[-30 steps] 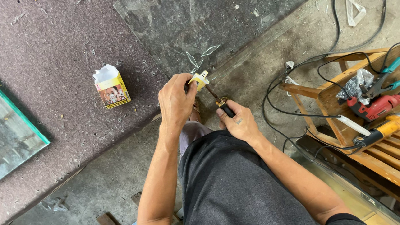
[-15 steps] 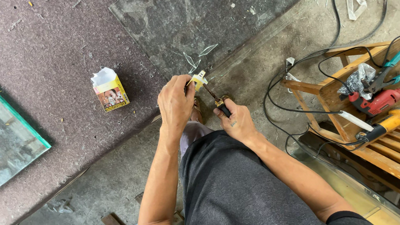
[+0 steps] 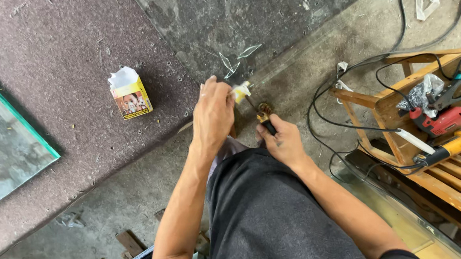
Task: The person positions a long metal straightedge over a glass pane on the workbench, measures the glass with a tape measure, marks it with a pencil, and scores the glass with a glass cutter along the straightedge. They then snap the scored glass into pieces and use pliers to trim small glass fragments.
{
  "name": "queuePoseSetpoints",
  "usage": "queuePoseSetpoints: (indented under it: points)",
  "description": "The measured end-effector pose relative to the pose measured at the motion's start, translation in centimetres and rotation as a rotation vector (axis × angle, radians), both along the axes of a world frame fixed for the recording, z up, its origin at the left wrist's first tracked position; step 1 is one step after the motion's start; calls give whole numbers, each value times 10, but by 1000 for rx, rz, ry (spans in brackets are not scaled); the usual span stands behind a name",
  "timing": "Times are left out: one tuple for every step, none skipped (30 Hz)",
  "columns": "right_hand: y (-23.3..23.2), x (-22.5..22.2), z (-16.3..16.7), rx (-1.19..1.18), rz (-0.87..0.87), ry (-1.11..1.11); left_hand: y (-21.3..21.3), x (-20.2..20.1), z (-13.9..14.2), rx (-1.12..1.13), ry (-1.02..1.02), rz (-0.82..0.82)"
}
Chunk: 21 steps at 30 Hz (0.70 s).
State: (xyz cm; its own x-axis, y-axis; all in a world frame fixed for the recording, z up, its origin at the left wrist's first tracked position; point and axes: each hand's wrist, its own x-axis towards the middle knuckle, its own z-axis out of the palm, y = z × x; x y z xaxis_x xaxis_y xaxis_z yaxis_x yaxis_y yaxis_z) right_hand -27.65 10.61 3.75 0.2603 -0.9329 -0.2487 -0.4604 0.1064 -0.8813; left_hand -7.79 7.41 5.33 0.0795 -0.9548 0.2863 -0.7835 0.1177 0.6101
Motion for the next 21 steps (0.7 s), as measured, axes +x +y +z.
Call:
queuePoseSetpoints:
  points:
    - [2, -5, 13, -32, 22, -11, 1, -2, 6, -16, -16, -23]
    - [2, -9, 25, -64, 45, -19, 4, -6, 14, 55, 41, -20]
    - [-2, -12, 34, -40, 37, 81, 6, -11, 21, 124, 98, -19]
    - [-5, -15, 42, -13, 27, 183, 5, -14, 28, 196, 156, -20]
    - [-8, -18, 49, 23, 16, 287, 2, -14, 34, 199, 176, -1]
    - [-17, -19, 52, -38, 45, 341, -8, -12, 37, 201, 198, 17]
    - [-31, -19, 51, -110, 71, 392, -20, -8, 40, 193, 215, 33]
    - [-42, -20, 51, -184, 100, 440, -35, -3, 41, 204, 217, 64]
    - [-49, -23, 50, -122, 78, 455, -49, 4, 41, 217, 218, 98]
    - [-56, -27, 48, -64, 56, 467, -56, 9, 42, 225, 218, 132]
    - [-61, -32, 46, -8, 34, 478, -59, 14, 43, 250, 274, 152]
    - [-61, -39, 43, -17, 10, 381, -60, 18, 44, 280, 333, 172]
    - [-56, -47, 41, -22, -15, 285, -57, 19, 45, 314, 394, 191]
    - [-50, -56, 38, -27, -42, 189, -51, 19, 46, 333, 418, 176]
    - [-42, -66, 35, -5, -43, 174, -40, 17, 47, 353, 444, 161]
    - [-32, -74, 31, 18, -45, 159, -29, 14, 47, 374, 471, 146]
    - [-23, -81, 25, 41, -48, 141, -20, 9, 46, 337, 454, 98]
    - [-15, -86, 18, 44, -40, 101, -12, 1, 43, 303, 438, 52]
    - [-6, -89, 12, 55, -30, 64, -6, -6, 39, 275, 424, 8]
    - [1, -93, 8, 68, -21, 30, -4, -11, 34, 233, 339, 14]
    - [4, -94, 3, 94, -24, 64, -5, -16, 27, 185, 251, 19]
